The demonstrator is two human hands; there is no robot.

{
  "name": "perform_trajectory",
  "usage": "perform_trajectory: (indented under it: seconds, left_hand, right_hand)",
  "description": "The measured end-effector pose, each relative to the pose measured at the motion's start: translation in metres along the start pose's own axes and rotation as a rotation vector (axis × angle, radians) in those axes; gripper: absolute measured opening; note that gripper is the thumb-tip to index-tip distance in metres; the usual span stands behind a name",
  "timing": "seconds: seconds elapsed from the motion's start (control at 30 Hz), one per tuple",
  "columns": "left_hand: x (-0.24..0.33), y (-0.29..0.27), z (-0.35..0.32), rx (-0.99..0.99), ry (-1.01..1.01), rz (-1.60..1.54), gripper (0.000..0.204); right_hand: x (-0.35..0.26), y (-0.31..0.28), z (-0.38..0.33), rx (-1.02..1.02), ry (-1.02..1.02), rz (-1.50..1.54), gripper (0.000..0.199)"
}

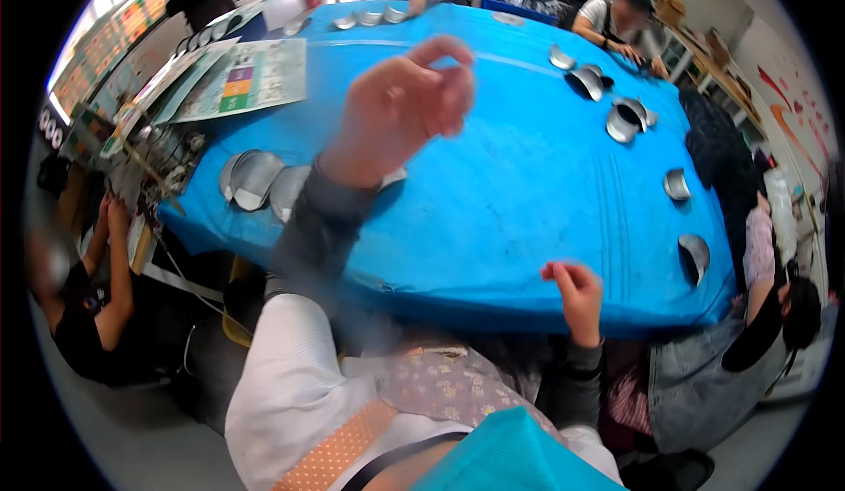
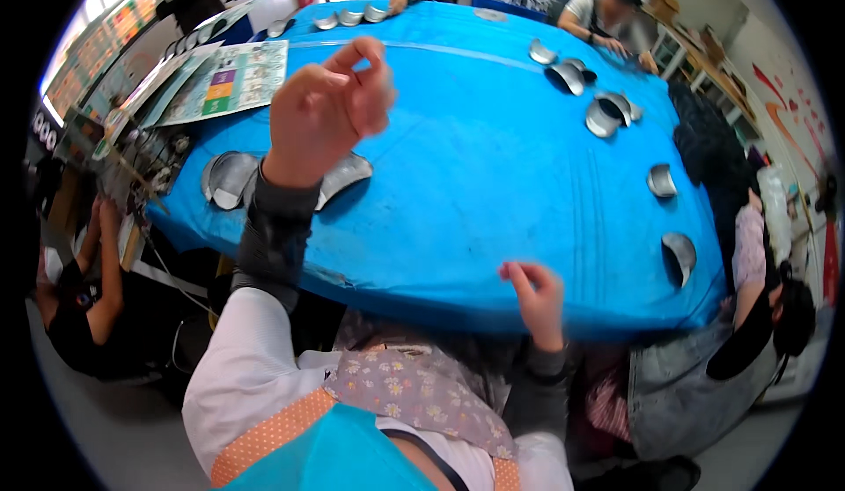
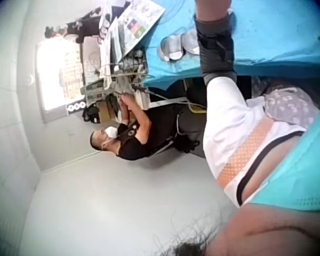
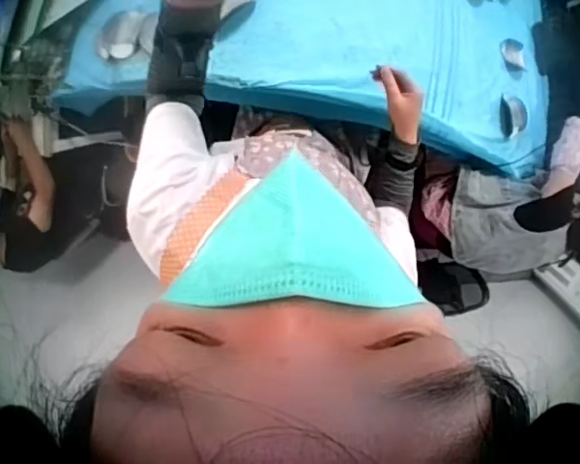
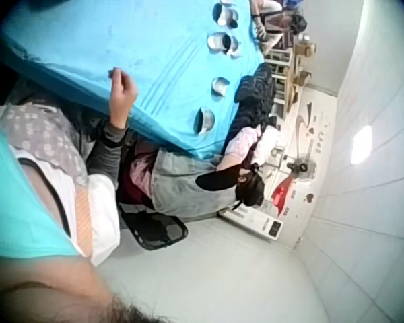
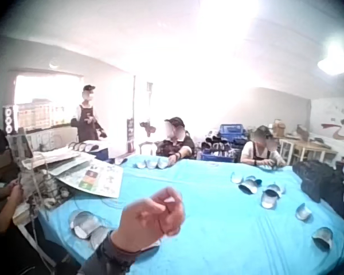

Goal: Inspecting and sorting semi-circular shoe components on a production table.

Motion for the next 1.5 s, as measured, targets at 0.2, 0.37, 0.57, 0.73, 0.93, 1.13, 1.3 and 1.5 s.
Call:
perform_trajectory:
  seconds: [0.2,0.37,0.57,0.73,0.93,1.13,1.3,1.5]
  left_hand:
    - [-0.072,0.101,0.03,-0.156,-0.156,0.121,0.029]
    - [-0.093,0.103,0.052,-0.198,-0.228,-0.135,0.022]
    - [-0.138,0.051,0.085,-0.043,-0.441,-0.108,0.023]
    - [-0.16,0.04,0.119,-0.144,-0.39,-0.38,0.014]
    - [-0.168,0.026,0.118,-0.084,-0.476,-0.299,0.016]
    - [-0.175,0.022,0.12,-0.081,-0.428,-0.306,0.018]
    - [-0.176,0.019,0.121,-0.038,-0.403,-0.233,0.017]
    - [-0.179,0.016,0.122,-0.034,-0.42,-0.286,0.017]
  right_hand:
    - [-0.157,-0.04,0.05,0.007,-0.728,-0.117,0.021]
    - [-0.204,-0.029,0.089,-0.107,-0.855,-0.142,0.024]
    - [-0.164,-0.025,0.141,-0.074,-0.881,-0.064,0.028]
    - [-0.138,-0.04,0.174,-0.058,-0.88,-0.077,0.03]
    - [-0.131,-0.035,0.179,-0.037,-0.943,-0.138,0.03]
    - [-0.124,-0.034,0.175,-0.001,-1.018,-0.205,0.029]
    - [-0.124,-0.032,0.175,0.0,-1.01,-0.253,0.028]
    - [-0.12,-0.031,0.177,0.041,-0.986,-0.247,0.03]
Point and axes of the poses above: each hand's wrist, its own z-axis towards the middle knuckle, its own y-axis out of the palm, x = y × z, the point moved 7 cm from there along z, towards the middle knuckle, and after that the axes turned 4 degrees about z, right-handed, at the moved point
